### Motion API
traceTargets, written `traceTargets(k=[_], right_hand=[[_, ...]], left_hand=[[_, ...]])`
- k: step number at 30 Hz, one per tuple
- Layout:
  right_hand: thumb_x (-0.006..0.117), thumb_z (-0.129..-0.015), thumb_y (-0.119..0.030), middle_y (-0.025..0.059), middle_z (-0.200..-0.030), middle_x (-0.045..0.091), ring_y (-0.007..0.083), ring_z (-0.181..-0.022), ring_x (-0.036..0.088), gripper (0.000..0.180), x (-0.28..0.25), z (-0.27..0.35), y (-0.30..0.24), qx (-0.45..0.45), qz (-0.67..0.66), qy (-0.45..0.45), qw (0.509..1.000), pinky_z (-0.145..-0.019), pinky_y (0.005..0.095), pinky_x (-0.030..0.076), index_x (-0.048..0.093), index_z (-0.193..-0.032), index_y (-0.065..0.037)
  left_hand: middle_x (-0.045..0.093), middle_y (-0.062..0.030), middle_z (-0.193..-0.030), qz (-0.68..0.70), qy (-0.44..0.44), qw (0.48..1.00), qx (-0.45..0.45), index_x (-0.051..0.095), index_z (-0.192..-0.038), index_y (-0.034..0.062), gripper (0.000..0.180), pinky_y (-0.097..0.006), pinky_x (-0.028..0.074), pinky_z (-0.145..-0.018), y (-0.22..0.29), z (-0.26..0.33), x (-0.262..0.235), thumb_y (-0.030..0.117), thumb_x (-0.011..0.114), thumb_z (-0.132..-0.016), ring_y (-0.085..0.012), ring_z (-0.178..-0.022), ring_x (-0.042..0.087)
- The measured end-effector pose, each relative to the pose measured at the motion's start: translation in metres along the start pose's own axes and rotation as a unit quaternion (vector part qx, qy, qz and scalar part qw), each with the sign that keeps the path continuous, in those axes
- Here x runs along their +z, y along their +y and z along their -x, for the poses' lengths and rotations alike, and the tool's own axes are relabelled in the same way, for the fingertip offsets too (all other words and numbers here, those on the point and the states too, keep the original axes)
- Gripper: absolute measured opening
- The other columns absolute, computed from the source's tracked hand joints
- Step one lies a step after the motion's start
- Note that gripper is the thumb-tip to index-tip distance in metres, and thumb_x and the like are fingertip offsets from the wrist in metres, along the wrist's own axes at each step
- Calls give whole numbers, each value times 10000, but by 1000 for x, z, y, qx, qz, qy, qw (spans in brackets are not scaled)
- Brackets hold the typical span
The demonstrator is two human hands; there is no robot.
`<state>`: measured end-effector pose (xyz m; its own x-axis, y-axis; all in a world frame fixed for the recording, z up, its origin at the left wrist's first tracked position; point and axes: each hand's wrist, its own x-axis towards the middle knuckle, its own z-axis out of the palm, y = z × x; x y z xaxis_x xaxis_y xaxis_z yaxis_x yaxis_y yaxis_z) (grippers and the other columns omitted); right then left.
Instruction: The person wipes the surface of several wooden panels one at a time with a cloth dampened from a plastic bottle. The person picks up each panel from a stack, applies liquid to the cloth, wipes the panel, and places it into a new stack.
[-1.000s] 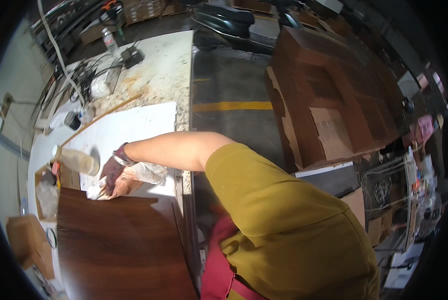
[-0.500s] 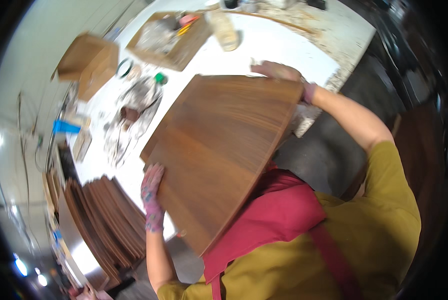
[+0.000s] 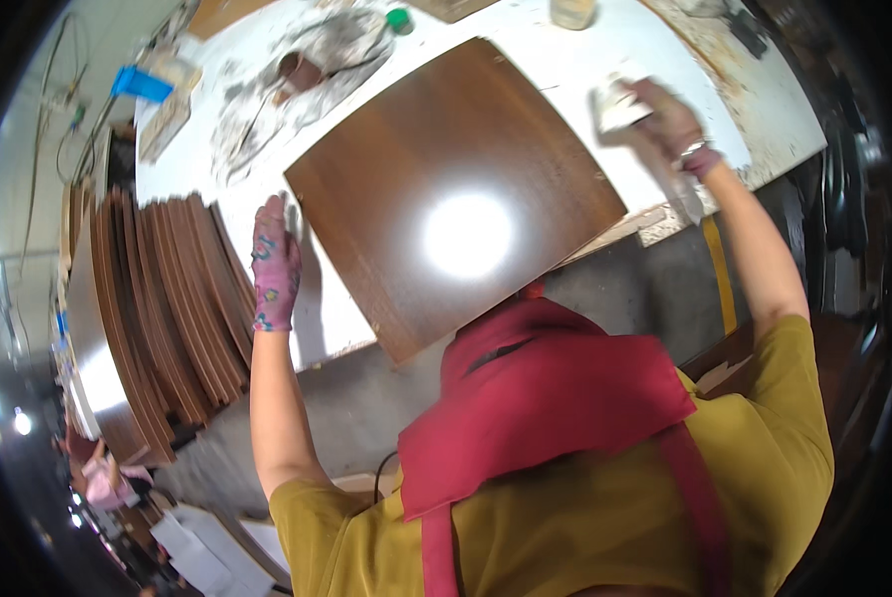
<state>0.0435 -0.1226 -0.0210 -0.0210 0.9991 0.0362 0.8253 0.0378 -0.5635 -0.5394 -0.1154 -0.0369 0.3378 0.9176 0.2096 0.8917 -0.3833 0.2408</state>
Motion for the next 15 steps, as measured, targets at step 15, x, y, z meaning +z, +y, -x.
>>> traceTargets(k=[15], right_hand=[[608, -799, -149, 73, -909, 597, 278, -845, 597, 323, 210, 25, -242, -439, 27, -52, 897, -679, 383, 523, 632, -1121, -151]], left_hand=[[438, -283, -1381, 136, 104, 954, -247, 343, -1392, -83, 534, -420, 333, -1101, 36, 6, 76, 266, 444, -1001, -407, -1301, 406]])
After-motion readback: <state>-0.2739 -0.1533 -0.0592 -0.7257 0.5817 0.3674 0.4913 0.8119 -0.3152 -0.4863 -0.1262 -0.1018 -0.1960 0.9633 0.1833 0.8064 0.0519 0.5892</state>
